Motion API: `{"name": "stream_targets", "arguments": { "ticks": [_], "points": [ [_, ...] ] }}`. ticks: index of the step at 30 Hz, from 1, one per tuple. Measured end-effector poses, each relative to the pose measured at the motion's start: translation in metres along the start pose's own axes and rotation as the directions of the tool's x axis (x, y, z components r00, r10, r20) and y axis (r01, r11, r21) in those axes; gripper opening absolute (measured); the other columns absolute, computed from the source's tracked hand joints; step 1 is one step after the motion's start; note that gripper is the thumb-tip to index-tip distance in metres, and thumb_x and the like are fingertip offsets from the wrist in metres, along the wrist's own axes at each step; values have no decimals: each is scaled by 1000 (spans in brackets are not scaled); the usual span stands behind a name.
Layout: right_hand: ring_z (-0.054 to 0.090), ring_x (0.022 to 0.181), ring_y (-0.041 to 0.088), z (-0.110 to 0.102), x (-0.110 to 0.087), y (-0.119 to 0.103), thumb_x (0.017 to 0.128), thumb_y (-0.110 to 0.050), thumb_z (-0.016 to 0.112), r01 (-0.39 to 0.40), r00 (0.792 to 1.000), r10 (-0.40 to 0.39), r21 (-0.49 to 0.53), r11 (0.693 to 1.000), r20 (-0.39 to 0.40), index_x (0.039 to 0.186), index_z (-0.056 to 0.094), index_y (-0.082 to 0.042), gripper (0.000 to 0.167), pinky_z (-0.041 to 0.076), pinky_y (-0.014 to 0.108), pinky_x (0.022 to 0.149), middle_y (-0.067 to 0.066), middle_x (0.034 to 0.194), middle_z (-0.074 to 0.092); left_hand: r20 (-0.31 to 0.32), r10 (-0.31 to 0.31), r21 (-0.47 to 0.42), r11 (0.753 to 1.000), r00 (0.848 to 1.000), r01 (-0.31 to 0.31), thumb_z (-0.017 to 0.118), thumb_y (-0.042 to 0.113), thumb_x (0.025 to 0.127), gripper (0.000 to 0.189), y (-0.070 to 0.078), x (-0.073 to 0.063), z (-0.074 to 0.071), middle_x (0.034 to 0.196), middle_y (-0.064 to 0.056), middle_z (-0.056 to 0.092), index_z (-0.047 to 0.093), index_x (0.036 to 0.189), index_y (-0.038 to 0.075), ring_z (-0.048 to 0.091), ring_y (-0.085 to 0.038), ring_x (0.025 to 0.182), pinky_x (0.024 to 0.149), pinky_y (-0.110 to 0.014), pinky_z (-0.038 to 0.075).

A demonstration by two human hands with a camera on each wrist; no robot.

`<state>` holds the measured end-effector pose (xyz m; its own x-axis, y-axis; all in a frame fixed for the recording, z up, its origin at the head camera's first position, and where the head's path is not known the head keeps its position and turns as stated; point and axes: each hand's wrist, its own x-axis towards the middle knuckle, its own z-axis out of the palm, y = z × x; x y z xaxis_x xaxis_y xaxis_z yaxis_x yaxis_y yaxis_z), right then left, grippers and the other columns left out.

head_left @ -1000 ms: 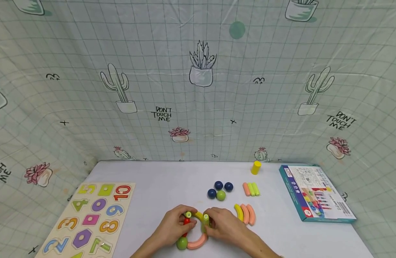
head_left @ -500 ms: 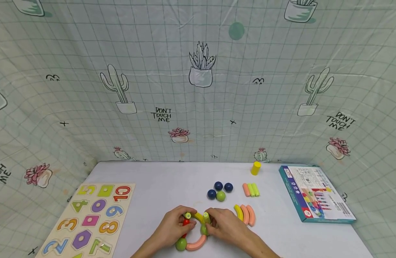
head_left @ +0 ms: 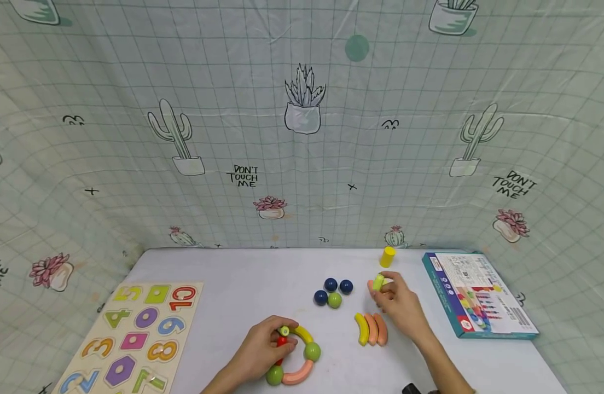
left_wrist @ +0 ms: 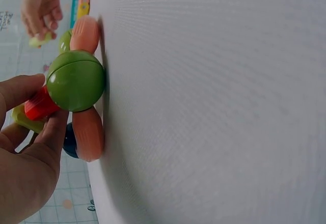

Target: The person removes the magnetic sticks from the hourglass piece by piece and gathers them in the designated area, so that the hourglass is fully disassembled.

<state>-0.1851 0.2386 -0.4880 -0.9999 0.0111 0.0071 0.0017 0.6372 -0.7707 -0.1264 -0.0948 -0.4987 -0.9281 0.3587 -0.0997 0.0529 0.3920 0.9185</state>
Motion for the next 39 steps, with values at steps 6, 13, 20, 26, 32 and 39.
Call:
{"name": "stream_targets", "arguments": {
  "ticks": [6,13,20,26,32,39],
  "points": [
    [60,75,18,-27,17,33,101,-26,60,-165,985,163,-45,985,-53,140,43,6,53,48,29,61,17,104,64,-2,12,-15,1000,1000,-12,76,4,88,33,1,-2,-1,115,-9,62,68,120,5,68,-10,88,72,-21,56],
    [58,82,24,-29,26,47,101,-23,58,-179,984,175,-191,965,-36,131,55,13,47,51,36,68,23,106,67,-2,22,-19,1000,1000,-22,76,5,88,33,1,-3,-3,117,-10,62,68,120,5,68,-12,89,71,-21,56],
    [63,99,37,-25,30,53,98,-22,62,-162,987,149,-275,948,-66,121,64,13,41,52,53,85,29,115,67,3,33,-28,999,999,-33,76,4,88,33,0,-3,-2,117,-11,62,68,120,5,69,-12,90,74,-21,57],
    [61,89,32,-23,32,52,97,-26,64,-164,986,151,-284,945,-67,124,63,9,43,52,43,73,24,106,68,2,35,0,999,999,-35,77,6,88,33,0,-2,-4,116,-9,62,68,120,6,68,-10,89,74,-21,56],
    [57,87,28,-24,30,51,99,-22,56,-171,985,163,-262,950,-51,130,60,6,42,50,39,70,24,108,65,7,32,12,999,999,-32,76,5,87,36,1,-4,-7,117,-10,63,67,122,6,66,-10,86,72,-21,55],
    [55,85,26,-24,26,50,98,-16,50,-152,988,151,-245,958,-22,134,59,3,41,47,35,66,22,108,64,13,24,-9,1000,1000,-24,76,5,88,37,0,-5,-9,116,-10,63,66,123,7,65,-12,85,70,-22,55]
  ]
}}
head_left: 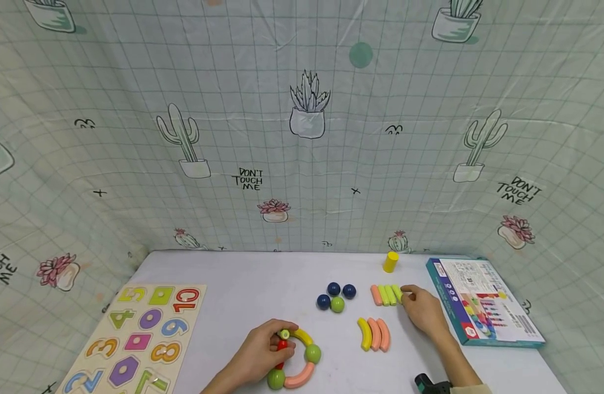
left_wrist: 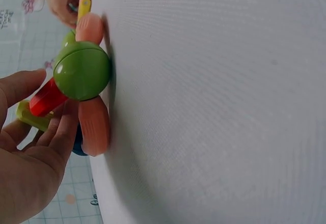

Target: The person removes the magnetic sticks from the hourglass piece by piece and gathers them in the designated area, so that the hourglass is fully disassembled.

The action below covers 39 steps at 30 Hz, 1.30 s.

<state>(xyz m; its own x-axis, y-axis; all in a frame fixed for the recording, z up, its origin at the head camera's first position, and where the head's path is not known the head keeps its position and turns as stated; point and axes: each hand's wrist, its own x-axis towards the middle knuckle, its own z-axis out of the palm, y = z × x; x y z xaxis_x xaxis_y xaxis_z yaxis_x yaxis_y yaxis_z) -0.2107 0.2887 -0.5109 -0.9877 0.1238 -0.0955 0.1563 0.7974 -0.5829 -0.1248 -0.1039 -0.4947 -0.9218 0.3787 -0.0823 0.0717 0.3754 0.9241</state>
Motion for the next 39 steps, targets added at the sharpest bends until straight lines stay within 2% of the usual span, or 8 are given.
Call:
{"name": "stream_targets", "arguments": {
  "ticks": [11,20,25,29,31,32,37,39],
  "points": [
    [55,87,27,2,-2,4,98,-8,46,71,997,-71,-19,997,-12,133,61,1,38,45,36,71,21,111,63,4,-16,12,1000,1000,16,76,6,88,38,-2,-1,-2,111,-9,65,66,125,8,64,-13,85,70,-21,54],
    [51,85,26,4,-1,-1,98,-11,49,74,994,-74,5,997,-81,127,62,6,36,42,35,69,15,95,58,4,-29,-11,1000,1000,29,77,7,87,43,-2,-3,-7,108,-7,66,64,128,7,62,-14,84,68,-21,53],
    [53,85,25,3,-10,-24,101,-15,50,101,989,-95,47,994,-116,128,63,0,34,45,32,66,14,101,60,6,-35,-30,999,999,35,78,8,87,45,-2,-5,-9,114,-9,63,64,130,7,63,-15,88,68,-23,55],
    [59,82,17,15,-27,-61,102,-15,55,206,978,-200,106,973,-67,124,67,-8,26,50,30,69,7,100,66,8,-43,-27,999,999,43,79,8,86,47,-2,-5,-11,119,-10,61,63,131,7,63,-17,90,68,-23,56],
    [60,81,13,27,-40,-82,101,-14,58,303,951,-308,127,944,19,122,69,-12,23,52,28,70,2,100,68,9,-43,-25,999,999,43,79,7,86,48,-3,-6,-12,121,-11,61,62,132,6,63,-18,91,70,-23,56],
    [59,81,10,34,-47,-93,101,-15,60,358,926,-370,138,923,71,121,69,-13,22,51,26,71,-1,99,68,14,-41,-32,999,999,42,79,7,86,49,-4,-5,-12,122,-11,60,61,132,6,64,-18,91,69,-23,56],
    [54,78,0,68,-76,-132,99,-20,64,597,732,-624,184,781,274,122,69,-18,24,48,19,66,-16,94,61,50,-37,-55,998,998,39,79,10,87,56,-5,-4,-13,132,-15,58,57,138,5,65,-19,93,71,-24,56],
    [53,75,-1,78,-81,-142,98,-21,66,643,689,-665,181,744,288,125,68,-21,27,47,18,65,-18,92,59,69,-25,-68,997,997,30,79,11,87,58,-5,-3,-13,134,-16,57,54,139,4,65,-19,93,72,-23,56]
  ]
}}
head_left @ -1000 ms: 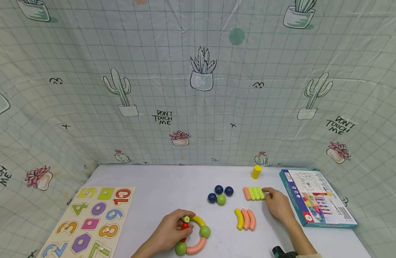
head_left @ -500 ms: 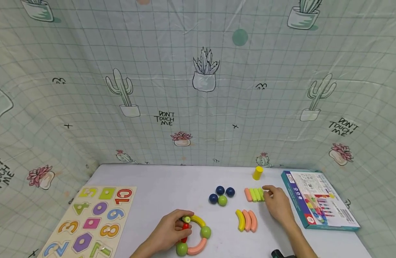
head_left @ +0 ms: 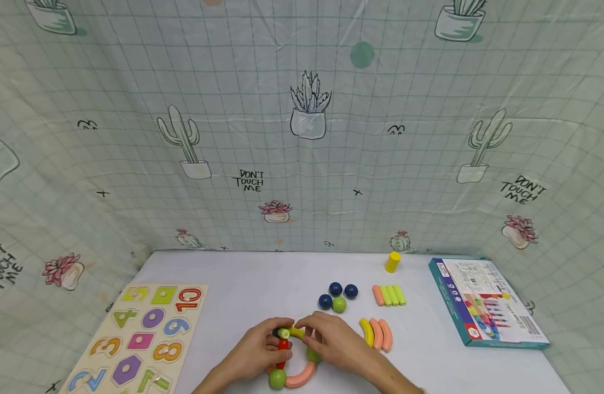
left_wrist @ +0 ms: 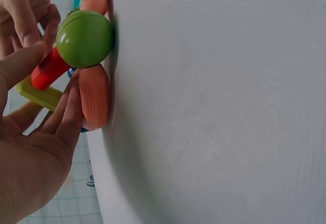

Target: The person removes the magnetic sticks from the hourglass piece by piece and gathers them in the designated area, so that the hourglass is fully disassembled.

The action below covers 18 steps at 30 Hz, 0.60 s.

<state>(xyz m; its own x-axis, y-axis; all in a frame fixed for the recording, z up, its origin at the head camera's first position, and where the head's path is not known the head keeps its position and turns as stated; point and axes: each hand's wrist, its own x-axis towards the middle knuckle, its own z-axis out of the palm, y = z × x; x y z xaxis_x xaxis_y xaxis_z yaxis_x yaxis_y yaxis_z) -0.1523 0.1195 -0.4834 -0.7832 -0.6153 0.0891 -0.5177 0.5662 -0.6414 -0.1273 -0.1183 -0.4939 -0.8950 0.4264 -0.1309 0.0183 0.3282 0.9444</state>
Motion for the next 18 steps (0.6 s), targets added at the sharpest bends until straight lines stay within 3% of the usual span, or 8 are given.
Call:
{"name": "stream_targets", "arguments": {
  "ticks": [7,14,18],
  "points": [
    [52,79,-2,18,17,-11,97,-19,67,134,991,-133,-68,989,16,127,67,-23,30,46,14,69,-11,98,62,40,-13,-67,998,999,16,77,8,88,65,0,0,-1,106,-12,72,47,144,0,69,-17,90,64,-20,53],
    [52,82,-5,25,24,-10,98,-16,66,185,983,-186,-134,974,3,125,66,-23,27,47,13,73,-14,100,61,43,-11,-85,996,999,15,76,8,88,65,2,-2,-4,102,-12,74,45,145,1,68,-16,80,51,-20,46],
    [51,80,-4,27,27,-8,100,-17,64,205,978,-209,-171,964,-5,124,67,-23,25,45,12,71,-13,100,61,37,-16,-96,995,999,20,77,9,88,69,2,-2,-4,102,-12,74,43,147,0,67,-16,80,51,-20,46]
  ]
}}
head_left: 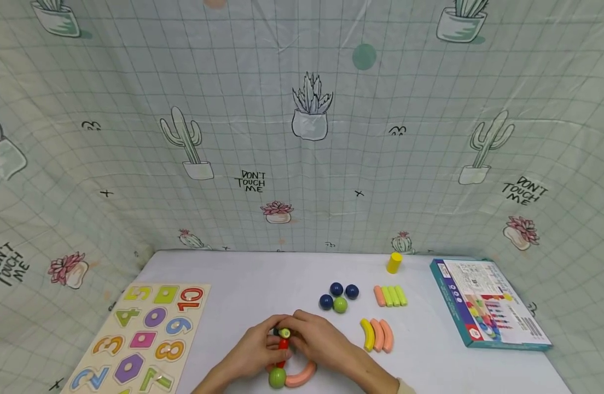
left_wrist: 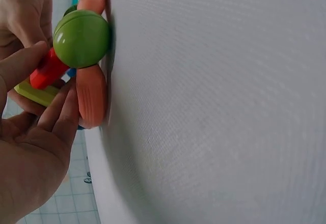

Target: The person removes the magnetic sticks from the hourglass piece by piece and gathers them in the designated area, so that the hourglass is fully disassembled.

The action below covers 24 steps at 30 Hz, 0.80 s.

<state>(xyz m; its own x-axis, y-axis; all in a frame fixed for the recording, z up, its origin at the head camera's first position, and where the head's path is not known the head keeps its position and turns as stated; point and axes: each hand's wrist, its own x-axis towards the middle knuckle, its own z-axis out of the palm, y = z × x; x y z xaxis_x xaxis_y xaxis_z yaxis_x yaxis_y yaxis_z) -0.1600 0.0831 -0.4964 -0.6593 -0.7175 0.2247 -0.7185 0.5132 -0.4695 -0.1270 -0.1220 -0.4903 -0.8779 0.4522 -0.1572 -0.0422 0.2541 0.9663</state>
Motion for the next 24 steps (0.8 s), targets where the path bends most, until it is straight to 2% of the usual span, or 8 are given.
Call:
{"name": "stream_targets", "arguments": {
  "ticks": [6,12,16,24],
  "points": [
    [51,78,-4,3,0,4,99,-16,64,33,999,-35,-61,998,-26,123,68,-23,25,44,10,70,-12,101,62,-16,13,24,1000,1000,-13,78,13,88,70,-3,2,0,115,-14,71,43,147,2,69,-17,94,62,-21,51],
    [57,85,-5,4,-3,5,100,-20,63,45,999,-47,-89,995,-26,121,68,-20,21,49,13,76,-12,104,66,-18,26,47,999,1000,-25,79,14,87,70,-5,3,1,126,-15,66,44,146,2,69,-19,100,64,-21,52],
    [60,91,-4,1,-3,5,100,-24,63,44,998,-46,-81,996,-29,119,69,-18,21,50,15,80,-10,106,69,-26,40,45,998,999,-38,78,11,87,70,-6,3,0,135,-17,60,43,147,0,68,-21,104,72,-20,53],
    [58,88,-5,-1,-3,4,101,-23,62,-6,1000,6,-19,1000,-11,119,68,-18,19,51,16,81,-10,106,70,-18,43,60,997,999,-42,77,11,88,68,-7,4,0,125,-14,68,43,146,1,67,-15,95,63,-20,50]
  ]
}}
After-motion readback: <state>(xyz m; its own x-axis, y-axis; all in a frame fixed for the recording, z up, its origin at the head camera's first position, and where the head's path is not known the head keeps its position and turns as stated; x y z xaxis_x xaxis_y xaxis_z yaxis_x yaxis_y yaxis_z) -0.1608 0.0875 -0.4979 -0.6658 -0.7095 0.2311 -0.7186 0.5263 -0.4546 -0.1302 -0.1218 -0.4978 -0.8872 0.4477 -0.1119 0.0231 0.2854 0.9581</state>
